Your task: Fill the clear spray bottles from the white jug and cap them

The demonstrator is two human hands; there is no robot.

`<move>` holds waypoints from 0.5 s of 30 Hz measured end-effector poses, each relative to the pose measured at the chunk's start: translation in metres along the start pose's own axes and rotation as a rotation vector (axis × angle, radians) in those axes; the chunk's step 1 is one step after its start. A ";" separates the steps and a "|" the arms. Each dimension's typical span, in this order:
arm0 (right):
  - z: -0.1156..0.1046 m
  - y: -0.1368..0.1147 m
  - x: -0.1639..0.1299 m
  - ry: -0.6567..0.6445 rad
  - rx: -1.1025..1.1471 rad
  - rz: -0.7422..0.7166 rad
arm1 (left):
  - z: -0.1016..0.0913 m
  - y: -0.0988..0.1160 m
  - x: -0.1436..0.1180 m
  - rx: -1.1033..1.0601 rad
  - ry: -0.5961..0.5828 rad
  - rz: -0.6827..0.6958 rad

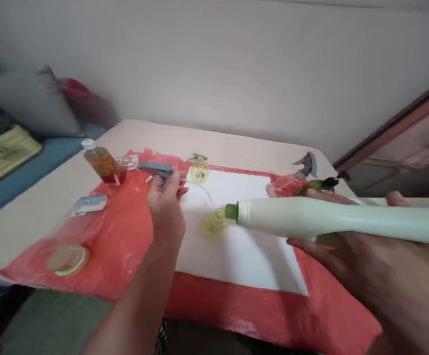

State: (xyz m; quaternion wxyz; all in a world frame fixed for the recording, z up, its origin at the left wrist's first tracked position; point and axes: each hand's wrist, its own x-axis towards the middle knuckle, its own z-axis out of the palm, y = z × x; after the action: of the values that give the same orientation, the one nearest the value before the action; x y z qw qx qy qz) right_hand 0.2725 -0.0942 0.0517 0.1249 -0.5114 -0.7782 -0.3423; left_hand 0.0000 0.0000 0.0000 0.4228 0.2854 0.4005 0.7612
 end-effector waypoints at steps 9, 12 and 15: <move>0.001 0.001 -0.005 -0.002 0.062 0.022 | 0.000 -0.003 -0.001 0.020 -0.002 -0.008; 0.001 0.001 -0.006 -0.039 0.092 0.059 | 0.000 -0.002 -0.001 0.029 -0.003 -0.008; 0.000 0.000 -0.005 -0.027 0.085 0.060 | 0.000 -0.003 0.000 0.032 0.002 -0.007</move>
State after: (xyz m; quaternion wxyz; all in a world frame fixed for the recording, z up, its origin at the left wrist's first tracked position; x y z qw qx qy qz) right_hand 0.2751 -0.0980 0.0494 0.1461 -0.5333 -0.7780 -0.2983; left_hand 0.0013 0.0006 -0.0021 0.4204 0.2900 0.4140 0.7535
